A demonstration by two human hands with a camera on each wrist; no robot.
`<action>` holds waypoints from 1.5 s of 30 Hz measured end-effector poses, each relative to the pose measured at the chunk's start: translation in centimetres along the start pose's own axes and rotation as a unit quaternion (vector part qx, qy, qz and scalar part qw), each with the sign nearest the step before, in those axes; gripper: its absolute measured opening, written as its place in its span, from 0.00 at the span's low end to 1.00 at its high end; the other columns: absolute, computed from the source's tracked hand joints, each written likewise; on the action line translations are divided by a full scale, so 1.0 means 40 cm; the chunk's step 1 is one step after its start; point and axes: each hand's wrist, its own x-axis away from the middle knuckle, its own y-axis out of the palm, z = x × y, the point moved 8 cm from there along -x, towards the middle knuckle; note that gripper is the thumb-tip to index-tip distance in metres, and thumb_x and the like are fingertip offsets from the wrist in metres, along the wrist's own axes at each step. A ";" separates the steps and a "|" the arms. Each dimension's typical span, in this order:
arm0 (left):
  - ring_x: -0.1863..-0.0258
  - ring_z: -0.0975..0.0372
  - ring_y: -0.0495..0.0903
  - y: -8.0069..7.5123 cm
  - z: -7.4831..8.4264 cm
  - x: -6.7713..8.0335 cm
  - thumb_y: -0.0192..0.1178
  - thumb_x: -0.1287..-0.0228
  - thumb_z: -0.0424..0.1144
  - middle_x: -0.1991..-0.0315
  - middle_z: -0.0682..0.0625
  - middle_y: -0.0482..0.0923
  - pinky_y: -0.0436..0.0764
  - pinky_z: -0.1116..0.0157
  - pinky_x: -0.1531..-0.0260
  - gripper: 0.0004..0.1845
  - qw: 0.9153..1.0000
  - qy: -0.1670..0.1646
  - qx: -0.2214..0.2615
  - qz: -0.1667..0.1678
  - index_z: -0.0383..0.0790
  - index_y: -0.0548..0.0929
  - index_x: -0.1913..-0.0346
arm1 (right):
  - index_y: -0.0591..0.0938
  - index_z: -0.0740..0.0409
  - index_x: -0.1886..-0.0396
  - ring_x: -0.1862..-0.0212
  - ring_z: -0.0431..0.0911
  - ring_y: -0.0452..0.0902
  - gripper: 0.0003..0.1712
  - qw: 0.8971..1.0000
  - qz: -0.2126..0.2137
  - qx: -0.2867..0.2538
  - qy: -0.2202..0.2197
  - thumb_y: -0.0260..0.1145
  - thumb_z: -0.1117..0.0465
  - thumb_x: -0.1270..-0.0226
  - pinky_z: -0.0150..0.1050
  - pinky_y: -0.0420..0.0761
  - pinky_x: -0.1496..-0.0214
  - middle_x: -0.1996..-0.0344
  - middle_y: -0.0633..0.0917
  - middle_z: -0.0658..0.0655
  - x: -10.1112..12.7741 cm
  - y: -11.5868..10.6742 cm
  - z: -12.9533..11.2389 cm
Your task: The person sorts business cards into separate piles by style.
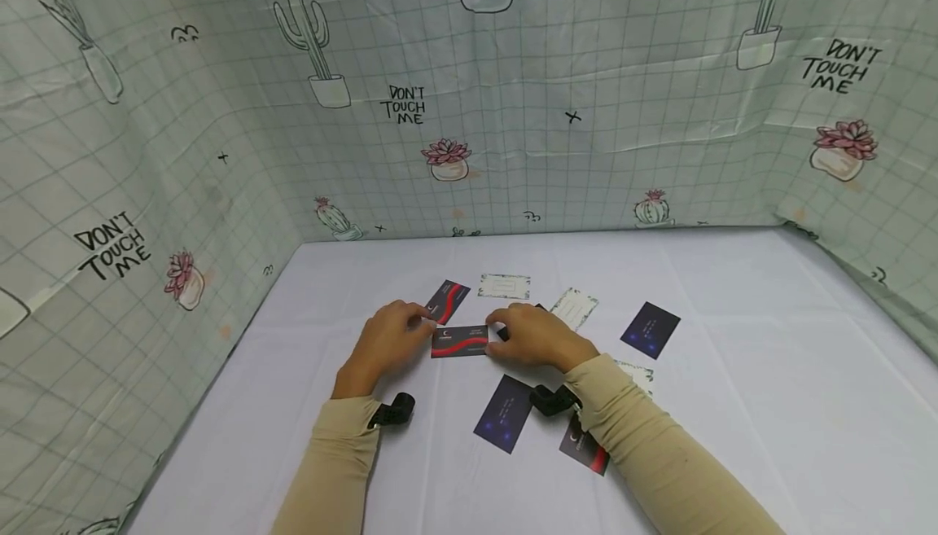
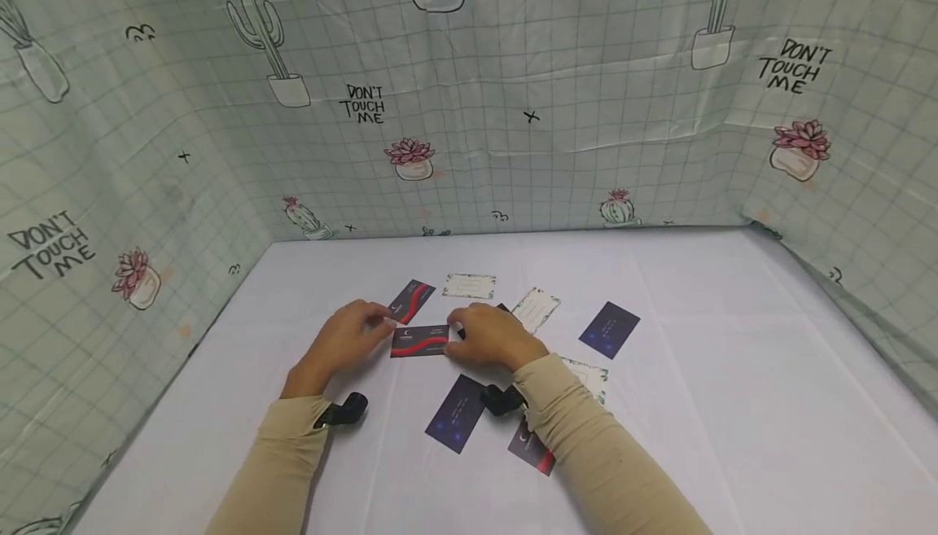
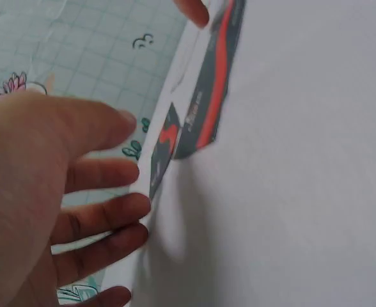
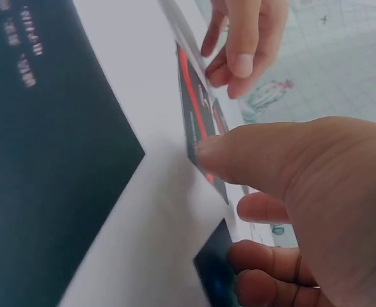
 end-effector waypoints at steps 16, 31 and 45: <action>0.63 0.55 0.78 0.026 -0.030 -0.034 0.66 0.37 0.56 0.63 0.46 0.79 0.75 0.51 0.62 0.24 0.995 -0.079 -0.056 0.009 0.42 0.88 0.47 | 0.80 0.60 0.38 0.48 0.50 0.81 0.24 0.999 -0.009 -0.031 0.010 0.64 0.52 0.28 0.49 0.77 0.44 0.44 0.83 0.59 -0.114 -0.030 0.017; 0.59 0.54 0.79 0.028 -0.040 -0.037 0.69 0.38 0.50 0.59 0.44 0.81 0.76 0.51 0.60 0.20 0.995 -0.086 -0.053 0.018 0.43 0.89 0.47 | 0.78 0.60 0.35 0.32 0.57 0.70 0.25 0.998 0.010 -0.050 0.040 0.60 0.56 0.27 0.52 0.67 0.32 0.36 0.78 0.62 -0.205 -0.010 0.070; 0.59 0.56 0.78 0.013 -0.045 -0.044 0.69 0.37 0.48 0.61 0.47 0.80 0.74 0.51 0.58 0.17 0.995 -0.081 -0.046 0.045 0.45 0.90 0.49 | 0.82 0.56 0.38 0.35 0.55 0.73 0.22 0.998 0.005 -0.021 0.058 0.58 0.57 0.28 0.54 0.71 0.36 0.38 0.80 0.60 -0.224 -0.009 0.051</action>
